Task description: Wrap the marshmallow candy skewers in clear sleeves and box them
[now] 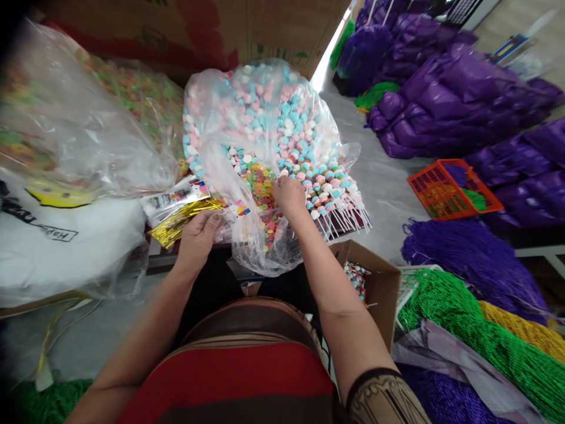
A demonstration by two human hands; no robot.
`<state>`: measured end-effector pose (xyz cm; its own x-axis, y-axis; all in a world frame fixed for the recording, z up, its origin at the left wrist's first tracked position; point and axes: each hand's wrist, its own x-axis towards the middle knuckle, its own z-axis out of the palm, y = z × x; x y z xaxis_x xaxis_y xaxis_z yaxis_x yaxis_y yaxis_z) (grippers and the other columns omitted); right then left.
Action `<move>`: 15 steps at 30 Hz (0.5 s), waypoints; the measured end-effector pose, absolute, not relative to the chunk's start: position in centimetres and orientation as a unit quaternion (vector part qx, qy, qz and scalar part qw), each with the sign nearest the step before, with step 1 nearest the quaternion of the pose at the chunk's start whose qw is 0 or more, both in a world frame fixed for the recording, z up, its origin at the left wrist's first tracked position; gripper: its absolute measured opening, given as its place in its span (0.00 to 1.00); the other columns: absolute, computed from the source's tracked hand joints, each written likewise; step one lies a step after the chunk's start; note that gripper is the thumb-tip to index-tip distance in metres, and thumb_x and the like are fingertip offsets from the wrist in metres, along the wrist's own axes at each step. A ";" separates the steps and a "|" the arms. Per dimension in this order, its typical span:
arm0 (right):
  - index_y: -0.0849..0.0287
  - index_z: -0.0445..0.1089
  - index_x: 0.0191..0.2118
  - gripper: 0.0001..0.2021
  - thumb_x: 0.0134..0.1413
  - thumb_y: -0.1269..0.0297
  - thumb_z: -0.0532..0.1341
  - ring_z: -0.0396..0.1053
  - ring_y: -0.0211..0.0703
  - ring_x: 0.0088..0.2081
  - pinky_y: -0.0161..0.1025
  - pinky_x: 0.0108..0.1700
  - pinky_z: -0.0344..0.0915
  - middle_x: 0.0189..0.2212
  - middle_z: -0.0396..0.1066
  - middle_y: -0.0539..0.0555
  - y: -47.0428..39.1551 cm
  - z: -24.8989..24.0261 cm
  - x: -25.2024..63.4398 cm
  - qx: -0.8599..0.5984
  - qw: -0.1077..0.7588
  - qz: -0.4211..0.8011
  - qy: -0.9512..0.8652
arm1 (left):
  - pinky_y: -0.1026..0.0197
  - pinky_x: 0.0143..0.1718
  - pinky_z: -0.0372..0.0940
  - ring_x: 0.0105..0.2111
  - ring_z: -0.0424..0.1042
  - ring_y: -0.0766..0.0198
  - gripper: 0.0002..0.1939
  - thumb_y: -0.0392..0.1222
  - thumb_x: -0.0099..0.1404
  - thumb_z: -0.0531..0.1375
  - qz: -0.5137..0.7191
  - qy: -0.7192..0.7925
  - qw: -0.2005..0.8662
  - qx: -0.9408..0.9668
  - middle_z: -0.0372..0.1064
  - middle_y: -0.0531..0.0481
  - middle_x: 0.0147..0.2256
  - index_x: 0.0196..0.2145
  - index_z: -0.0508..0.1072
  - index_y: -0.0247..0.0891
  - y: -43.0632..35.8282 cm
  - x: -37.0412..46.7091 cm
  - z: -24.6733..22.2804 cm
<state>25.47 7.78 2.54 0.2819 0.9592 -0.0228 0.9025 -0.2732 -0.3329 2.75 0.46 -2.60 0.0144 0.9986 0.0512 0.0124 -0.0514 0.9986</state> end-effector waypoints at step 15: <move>0.61 0.77 0.36 0.16 0.63 0.64 0.52 0.78 0.51 0.38 0.43 0.44 0.72 0.34 0.81 0.61 10.0 0.4 26.3 -0.814 0.265 0.182 -0.485 | 0.68 0.20 0.59 0.19 0.63 0.73 0.20 0.58 0.54 0.73 0.619 0.371 0.590 0.362 0.71 0.55 0.26 0.31 0.79 0.39 1.2 2.6 -2.6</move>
